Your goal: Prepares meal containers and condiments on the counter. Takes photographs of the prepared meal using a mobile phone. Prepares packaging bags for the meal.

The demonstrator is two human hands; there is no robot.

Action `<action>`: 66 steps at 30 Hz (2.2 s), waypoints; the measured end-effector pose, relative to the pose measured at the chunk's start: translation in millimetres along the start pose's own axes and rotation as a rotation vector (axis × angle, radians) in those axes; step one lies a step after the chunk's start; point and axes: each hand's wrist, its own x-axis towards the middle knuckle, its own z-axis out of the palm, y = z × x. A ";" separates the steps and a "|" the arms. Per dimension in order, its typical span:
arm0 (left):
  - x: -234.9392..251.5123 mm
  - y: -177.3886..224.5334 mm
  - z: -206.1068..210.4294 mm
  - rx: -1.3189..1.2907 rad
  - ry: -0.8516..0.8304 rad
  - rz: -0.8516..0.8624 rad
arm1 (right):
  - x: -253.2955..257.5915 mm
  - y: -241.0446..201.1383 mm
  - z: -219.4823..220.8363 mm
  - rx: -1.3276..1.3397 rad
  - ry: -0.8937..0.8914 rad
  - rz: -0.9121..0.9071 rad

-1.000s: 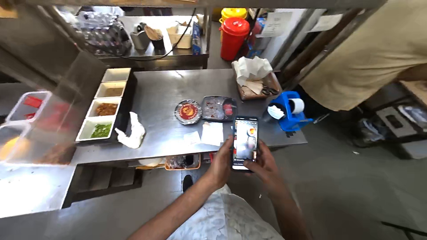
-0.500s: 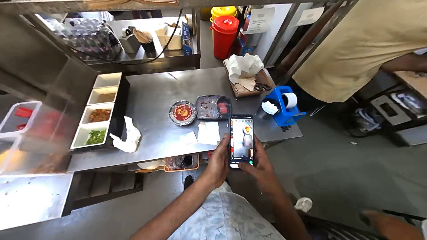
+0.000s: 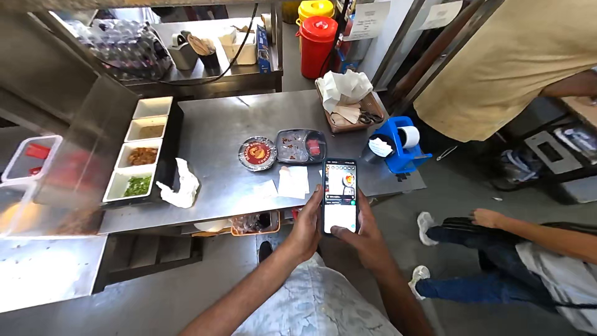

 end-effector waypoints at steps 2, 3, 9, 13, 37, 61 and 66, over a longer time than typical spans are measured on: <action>-0.7 -0.1 0.3 -0.004 0.004 0.004 | 0.3 0.5 1.4 -0.016 0.011 -0.003; -0.9 -0.2 -0.1 -0.006 0.005 0.005 | 0.7 1.4 2.2 -0.022 0.022 -0.008; -3.0 0.3 -0.8 0.000 0.020 0.035 | 4.3 3.0 9.2 -0.010 0.064 -0.016; -1.5 -0.2 -1.9 0.006 0.036 0.049 | 5.1 0.8 12.0 0.000 0.079 0.023; 11.8 4.4 -1.6 0.008 0.005 0.006 | 14.3 1.5 3.3 -0.019 0.069 0.014; 20.4 7.9 -7.1 -0.015 0.001 -0.020 | 21.9 -0.6 -2.1 -0.066 0.022 0.002; 16.9 8.1 -6.3 -0.021 0.007 -0.015 | 20.2 0.3 1.6 -0.071 0.036 -0.010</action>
